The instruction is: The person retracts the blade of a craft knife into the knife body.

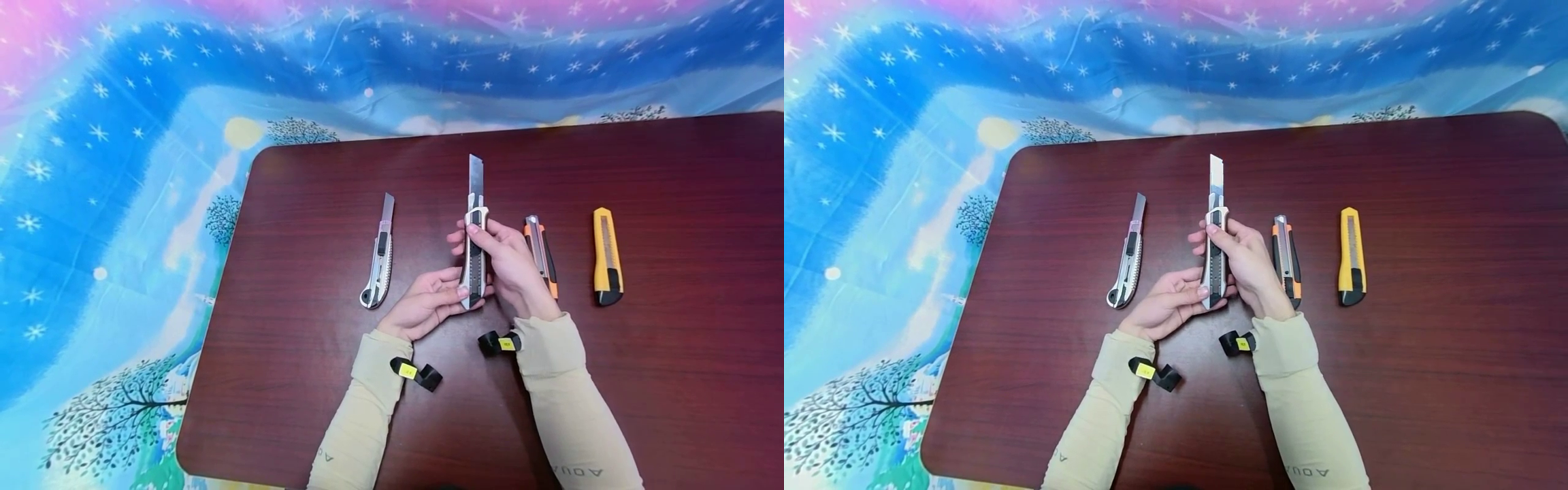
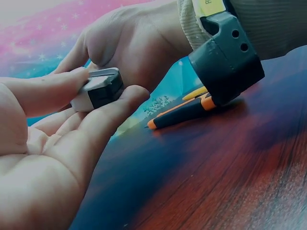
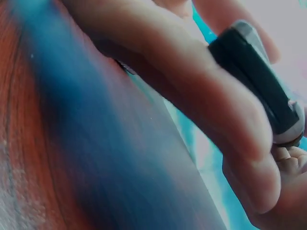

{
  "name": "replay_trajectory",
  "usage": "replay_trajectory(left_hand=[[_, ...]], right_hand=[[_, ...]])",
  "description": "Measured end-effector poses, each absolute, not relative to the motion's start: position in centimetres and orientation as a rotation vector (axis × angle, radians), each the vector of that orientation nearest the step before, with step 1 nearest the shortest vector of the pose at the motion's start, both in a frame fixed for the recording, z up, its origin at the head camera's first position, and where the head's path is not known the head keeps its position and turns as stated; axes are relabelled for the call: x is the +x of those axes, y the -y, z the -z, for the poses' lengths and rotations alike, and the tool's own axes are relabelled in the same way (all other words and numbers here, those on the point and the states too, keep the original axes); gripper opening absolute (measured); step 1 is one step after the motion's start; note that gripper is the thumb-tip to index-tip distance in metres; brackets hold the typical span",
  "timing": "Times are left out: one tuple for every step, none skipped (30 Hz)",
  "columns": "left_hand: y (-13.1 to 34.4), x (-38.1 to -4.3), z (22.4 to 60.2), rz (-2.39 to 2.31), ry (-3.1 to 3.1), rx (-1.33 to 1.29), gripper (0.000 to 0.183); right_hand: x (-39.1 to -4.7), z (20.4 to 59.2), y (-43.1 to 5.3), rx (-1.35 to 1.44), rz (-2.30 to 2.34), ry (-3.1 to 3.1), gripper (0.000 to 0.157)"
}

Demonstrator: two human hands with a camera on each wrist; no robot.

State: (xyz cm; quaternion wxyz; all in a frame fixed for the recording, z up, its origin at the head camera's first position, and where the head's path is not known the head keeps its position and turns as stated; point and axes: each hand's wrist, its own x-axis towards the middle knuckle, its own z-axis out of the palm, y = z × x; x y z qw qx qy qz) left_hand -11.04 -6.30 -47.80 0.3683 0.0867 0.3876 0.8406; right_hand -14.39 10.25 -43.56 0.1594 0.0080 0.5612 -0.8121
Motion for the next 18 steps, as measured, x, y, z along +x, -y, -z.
replay_trajectory(left_hand=[[6.3, -11.04, 47.77, -2.162, -0.994, 0.217, 0.047], [6.3, -11.03, 47.75, -2.166, -0.994, 0.212, 0.046], [6.31, -11.02, 47.74, -2.168, -0.996, 0.209, 0.046], [6.32, -11.01, 47.72, -2.169, -0.998, 0.207, 0.046], [6.34, -11.0, 47.71, -2.17, -0.999, 0.206, 0.047], [6.35, -11.01, 47.71, -2.171, -1.0, 0.208, 0.046], [6.37, -11.02, 47.73, -2.171, -1.003, 0.208, 0.046], [6.4, -11.03, 47.75, -2.171, -1.006, 0.212, 0.046], [6.44, -11.04, 47.75, -2.171, -1.01, 0.216, 0.045], [6.48, -11.05, 47.76, -2.171, -1.012, 0.219, 0.045], [6.53, -11.06, 47.77, -2.171, -1.014, 0.221, 0.045], [6.59, -11.06, 47.78, -2.172, -1.017, 0.222, 0.045], [6.65, -11.07, 47.8, -2.173, -1.018, 0.223, 0.044], [6.71, -11.05, 47.81, -2.175, -1.019, 0.226, 0.044], [6.75, -11.05, 47.82, -2.176, -1.019, 0.229, 0.044], [6.78, -11.06, 47.84, -2.178, -1.02, 0.232, 0.044], [6.81, -11.06, 47.84, -2.18, -1.02, 0.235, 0.044], [6.82, -11.07, 47.85, -2.18, -1.022, 0.237, 0.044]], right_hand=[[-14.39, 43.58, -10.22, 0.013, 2.321, -1.602, 0.017], [-14.39, 43.59, -10.19, 0.005, 2.322, -1.599, 0.017], [-14.39, 43.62, -10.16, -0.002, 2.32, -1.601, 0.017], [-14.38, 43.62, -10.13, -0.006, 2.32, -1.602, 0.018], [-14.37, 43.63, -10.11, -0.009, 2.318, -1.601, 0.018], [-14.36, 43.63, -10.09, -0.012, 2.319, -1.598, 0.018], [-14.36, 43.66, -10.07, -0.015, 2.32, -1.591, 0.019], [-14.34, 43.65, -10.05, -0.017, 2.319, -1.589, 0.019], [-14.33, 43.67, -10.03, -0.021, 2.315, -1.59, 0.019], [-14.33, 43.69, -10.01, -0.028, 2.313, -1.587, 0.019], [-14.34, 43.72, -9.97, -0.038, 2.309, -1.586, 0.019], [-14.33, 43.73, -9.93, -0.048, 2.305, -1.589, 0.019], [-14.33, 43.76, -9.89, -0.057, 2.3, -1.593, 0.02], [-14.32, 43.76, -9.84, -0.066, 2.296, -1.599, 0.02], [-14.33, 43.8, -9.82, -0.074, 2.293, -1.602, 0.02], [-14.33, 43.82, -9.8, -0.082, 2.291, -1.603, 0.021], [-14.34, 43.83, -9.78, -0.087, 2.289, -1.605, 0.021], [-14.34, 43.83, -9.78, -0.089, 2.283, -1.608, 0.021]])
